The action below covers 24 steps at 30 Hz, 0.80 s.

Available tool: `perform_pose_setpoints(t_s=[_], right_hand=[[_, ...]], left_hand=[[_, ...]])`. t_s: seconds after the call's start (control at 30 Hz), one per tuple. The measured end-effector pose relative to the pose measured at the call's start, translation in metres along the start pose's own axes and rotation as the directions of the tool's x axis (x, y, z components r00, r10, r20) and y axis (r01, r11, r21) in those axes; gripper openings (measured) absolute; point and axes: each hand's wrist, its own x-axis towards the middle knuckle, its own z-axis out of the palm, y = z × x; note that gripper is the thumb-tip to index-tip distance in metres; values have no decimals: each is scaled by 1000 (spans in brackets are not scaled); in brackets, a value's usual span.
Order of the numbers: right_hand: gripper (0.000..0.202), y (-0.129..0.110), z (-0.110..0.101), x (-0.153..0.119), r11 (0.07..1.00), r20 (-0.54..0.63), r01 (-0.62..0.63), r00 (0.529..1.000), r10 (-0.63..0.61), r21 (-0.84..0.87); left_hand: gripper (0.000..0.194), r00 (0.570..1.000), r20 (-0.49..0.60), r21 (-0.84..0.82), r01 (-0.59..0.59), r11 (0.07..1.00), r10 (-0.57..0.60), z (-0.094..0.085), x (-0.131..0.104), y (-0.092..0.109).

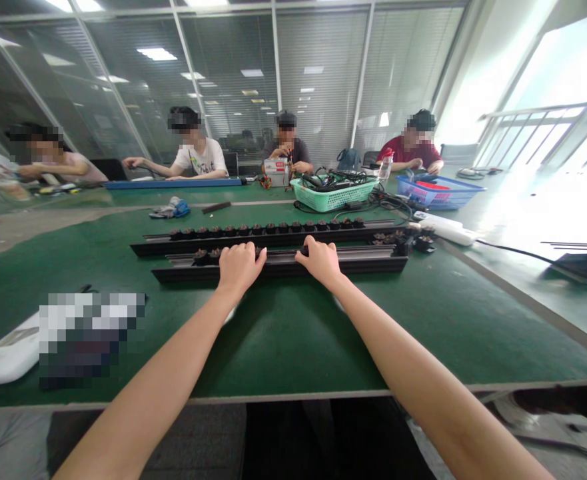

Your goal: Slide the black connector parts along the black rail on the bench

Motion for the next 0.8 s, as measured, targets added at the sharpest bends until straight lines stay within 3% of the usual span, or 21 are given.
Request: perform_pose_setpoints(t_s=[0.57,0.8], right_hand=[[22,-1,0,1,999,-14,-37,999,37,34],[24,0,-4,1,999,11,-5,1000,5,-36]], left_hand=[[50,1000,9,0,7,1000,-7,-3,0,1],[51,1000,8,-25,11,1000,-11,-2,0,0]])
